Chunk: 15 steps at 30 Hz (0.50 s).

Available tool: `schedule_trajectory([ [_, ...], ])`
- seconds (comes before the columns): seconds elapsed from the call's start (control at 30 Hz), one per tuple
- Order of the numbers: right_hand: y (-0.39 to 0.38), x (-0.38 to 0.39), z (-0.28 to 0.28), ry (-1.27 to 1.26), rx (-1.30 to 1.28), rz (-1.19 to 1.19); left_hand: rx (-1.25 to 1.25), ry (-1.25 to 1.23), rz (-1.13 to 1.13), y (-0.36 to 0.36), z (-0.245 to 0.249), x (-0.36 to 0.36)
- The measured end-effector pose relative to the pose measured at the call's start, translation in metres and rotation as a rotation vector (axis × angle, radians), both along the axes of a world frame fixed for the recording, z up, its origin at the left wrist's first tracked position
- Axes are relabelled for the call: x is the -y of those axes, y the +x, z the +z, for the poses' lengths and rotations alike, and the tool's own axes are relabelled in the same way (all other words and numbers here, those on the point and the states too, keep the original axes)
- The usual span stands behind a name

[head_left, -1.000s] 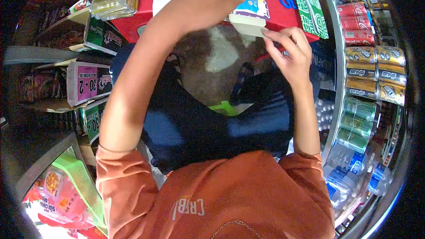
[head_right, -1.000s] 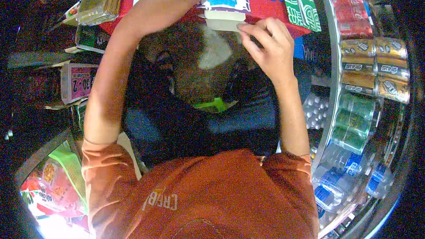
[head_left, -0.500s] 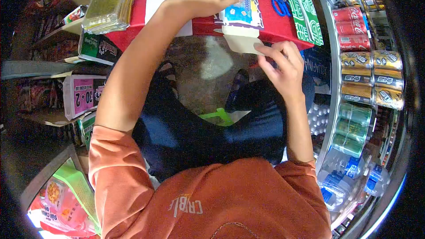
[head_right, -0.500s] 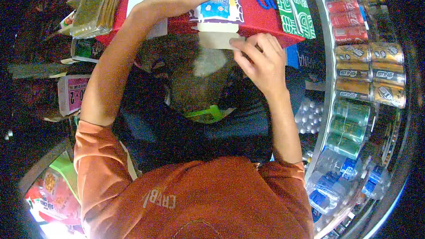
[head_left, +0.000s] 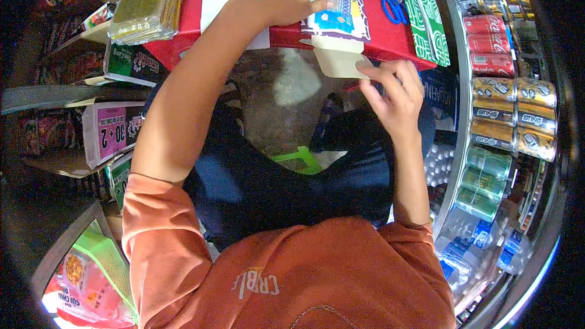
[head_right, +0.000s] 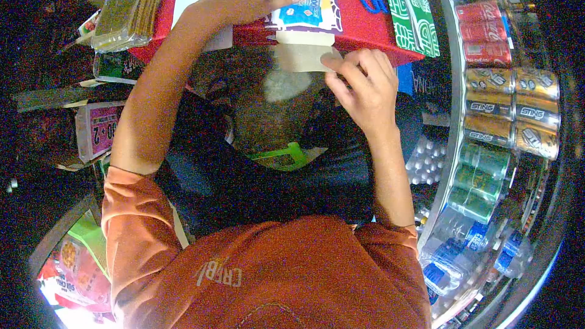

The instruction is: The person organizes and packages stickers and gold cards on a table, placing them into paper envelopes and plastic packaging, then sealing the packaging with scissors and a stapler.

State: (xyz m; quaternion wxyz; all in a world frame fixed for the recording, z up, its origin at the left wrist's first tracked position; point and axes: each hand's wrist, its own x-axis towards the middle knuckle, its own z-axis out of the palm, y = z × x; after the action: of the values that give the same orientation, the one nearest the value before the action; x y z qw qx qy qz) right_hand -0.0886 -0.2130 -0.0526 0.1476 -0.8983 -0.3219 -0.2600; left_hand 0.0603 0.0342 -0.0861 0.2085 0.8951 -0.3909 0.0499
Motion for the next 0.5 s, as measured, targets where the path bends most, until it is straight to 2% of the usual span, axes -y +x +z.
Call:
schedule_trajectory([
  [0.5, 0.013, -0.005, 0.003, 0.042, 0.015, -0.011, 0.051, -0.075, -0.007, 0.002, -0.021, -0.001],
])
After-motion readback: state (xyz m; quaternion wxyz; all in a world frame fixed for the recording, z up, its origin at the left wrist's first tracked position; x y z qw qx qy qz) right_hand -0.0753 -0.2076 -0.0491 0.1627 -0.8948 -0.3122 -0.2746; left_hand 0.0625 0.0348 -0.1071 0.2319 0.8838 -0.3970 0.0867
